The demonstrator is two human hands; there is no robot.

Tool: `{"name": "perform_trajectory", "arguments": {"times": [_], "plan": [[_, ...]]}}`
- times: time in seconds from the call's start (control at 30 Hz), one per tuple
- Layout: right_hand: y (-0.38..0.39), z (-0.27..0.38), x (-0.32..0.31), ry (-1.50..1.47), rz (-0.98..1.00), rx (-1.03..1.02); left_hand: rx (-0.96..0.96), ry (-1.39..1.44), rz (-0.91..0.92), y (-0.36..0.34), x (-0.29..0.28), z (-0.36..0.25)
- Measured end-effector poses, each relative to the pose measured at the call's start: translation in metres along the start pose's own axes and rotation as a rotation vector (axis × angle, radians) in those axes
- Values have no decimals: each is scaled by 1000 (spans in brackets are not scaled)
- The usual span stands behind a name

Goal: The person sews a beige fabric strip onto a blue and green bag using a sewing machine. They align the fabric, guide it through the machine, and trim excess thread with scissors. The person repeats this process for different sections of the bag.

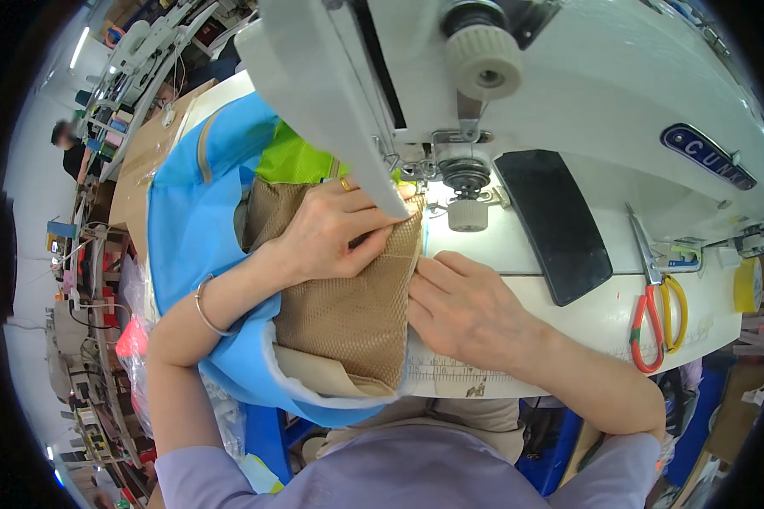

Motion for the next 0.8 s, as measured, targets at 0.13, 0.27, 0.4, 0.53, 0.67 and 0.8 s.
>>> {"name": "perform_trajectory", "arguments": {"times": [0.13, 0.27, 0.4, 0.53, 0.67, 0.8], "plan": [[-2, 1, -1, 26, -18, -12, 0, -2, -9, -1, -3, -1], [-2, 1, -2, 10, 25, 2, 16, 41, -60, -2, -2, 1], [-2, 0, -1, 1, 25, 11, 14, 33, -64, -2, 0, 2], [-4, -5, -1, 6, 44, 33, -1, 25, -41, -6, -3, 6], [-6, -5, -2, 23, 13, 27, 40, 19, -50, -4, -2, 6], [-5, -3, -3, 32, 36, 34, 49, 31, -67, -3, -2, 6]]}}
Point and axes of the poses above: each hand's wrist, its own y-axis away from the middle knuckle, its own x-axis out of the palm, z = x × y, the point moved 4 cm from there along -y, towards the middle knuckle, and after that the axes turned 1 degree about -x, right-handed, at the moved point
